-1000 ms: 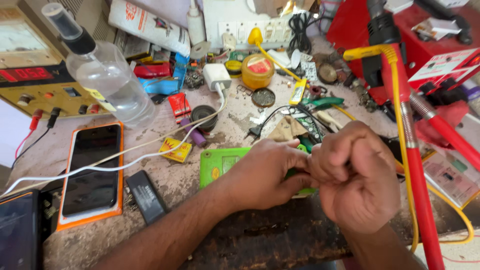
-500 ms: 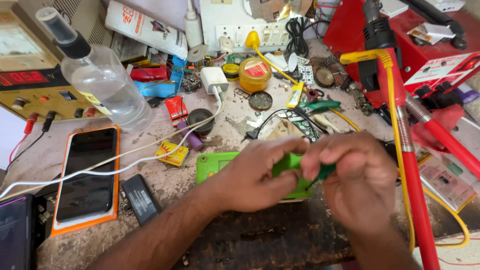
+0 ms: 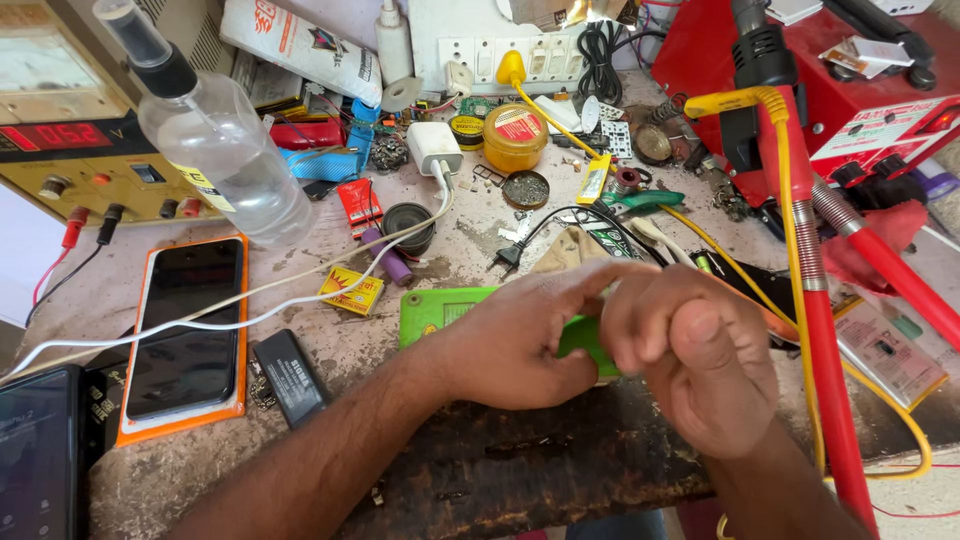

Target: The person plugs a green and white tube light fixture into a wall socket, then uses a green screwdriver to remove screws from the fixture's cover. After opening the cover, the person uses a soldering iron to work on the internal circuit board and components.

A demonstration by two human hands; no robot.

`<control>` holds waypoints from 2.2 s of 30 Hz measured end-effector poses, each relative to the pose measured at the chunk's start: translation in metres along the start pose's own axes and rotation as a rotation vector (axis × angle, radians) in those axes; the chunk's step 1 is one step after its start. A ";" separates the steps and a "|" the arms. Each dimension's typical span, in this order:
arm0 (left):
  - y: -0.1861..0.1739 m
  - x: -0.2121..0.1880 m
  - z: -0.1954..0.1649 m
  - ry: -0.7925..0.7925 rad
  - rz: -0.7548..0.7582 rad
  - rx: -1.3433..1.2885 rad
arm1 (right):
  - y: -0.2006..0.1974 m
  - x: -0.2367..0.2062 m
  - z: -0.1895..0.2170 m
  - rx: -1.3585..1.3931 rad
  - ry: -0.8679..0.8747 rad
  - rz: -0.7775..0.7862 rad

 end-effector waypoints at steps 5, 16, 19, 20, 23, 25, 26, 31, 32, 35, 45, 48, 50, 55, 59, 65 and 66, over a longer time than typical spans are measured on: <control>0.003 0.000 0.004 0.083 -0.028 -0.024 | 0.010 0.008 0.042 -0.756 -0.059 -0.007; 0.008 0.001 0.001 0.077 -0.112 0.161 | 0.003 0.008 0.040 -0.628 -0.026 -0.238; 0.006 0.001 -0.001 0.091 -0.126 0.156 | 0.005 0.010 0.041 -0.607 0.033 -0.225; 0.006 0.001 -0.002 0.098 -0.132 0.157 | 0.006 0.010 0.041 -0.584 0.044 -0.219; 0.006 0.001 -0.004 0.092 -0.150 0.200 | 0.007 0.011 0.044 -0.721 -0.079 -0.112; 0.006 0.001 -0.005 0.081 -0.154 0.243 | 0.006 0.011 0.046 -0.842 -0.146 -0.093; 0.007 0.001 -0.005 0.078 -0.154 0.264 | 0.005 0.010 0.047 -0.886 -0.146 -0.127; 0.009 0.000 -0.007 0.072 -0.152 0.269 | 0.011 0.009 0.046 -0.911 -0.109 -0.219; 0.010 0.000 -0.006 0.063 -0.145 0.285 | 0.015 0.010 0.041 -0.842 -0.089 -0.242; 0.011 -0.001 -0.006 0.051 -0.149 0.303 | 0.026 0.011 0.030 -0.427 0.002 -0.295; 0.016 -0.001 0.000 0.096 -0.157 0.299 | 0.023 -0.010 -0.004 0.110 -0.056 -0.382; 0.016 0.000 0.002 0.058 -0.106 0.263 | 0.018 -0.009 -0.013 0.116 -0.094 -0.360; 0.015 0.002 0.002 0.061 -0.119 0.295 | 0.009 -0.005 -0.014 0.159 -0.061 -0.351; 0.012 0.004 -0.001 0.073 -0.128 0.311 | -0.011 0.011 -0.003 0.442 0.074 0.029; 0.010 0.001 -0.003 0.034 -0.109 0.298 | 0.001 0.013 0.014 -0.052 -0.016 0.069; 0.009 0.002 -0.003 0.036 -0.113 0.276 | 0.011 0.019 0.060 -0.887 -0.014 0.003; 0.010 0.002 -0.004 0.031 -0.109 0.281 | 0.011 0.019 0.062 -0.884 -0.010 -0.004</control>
Point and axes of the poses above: each hand's wrist, its own x-axis towards the middle knuckle, its own y-axis out of the palm, z = x × y, the point moved 2 cm from there along x, towards the middle knuckle, and after that the axes turned 13 degrees about x, right-handed, at the moved point
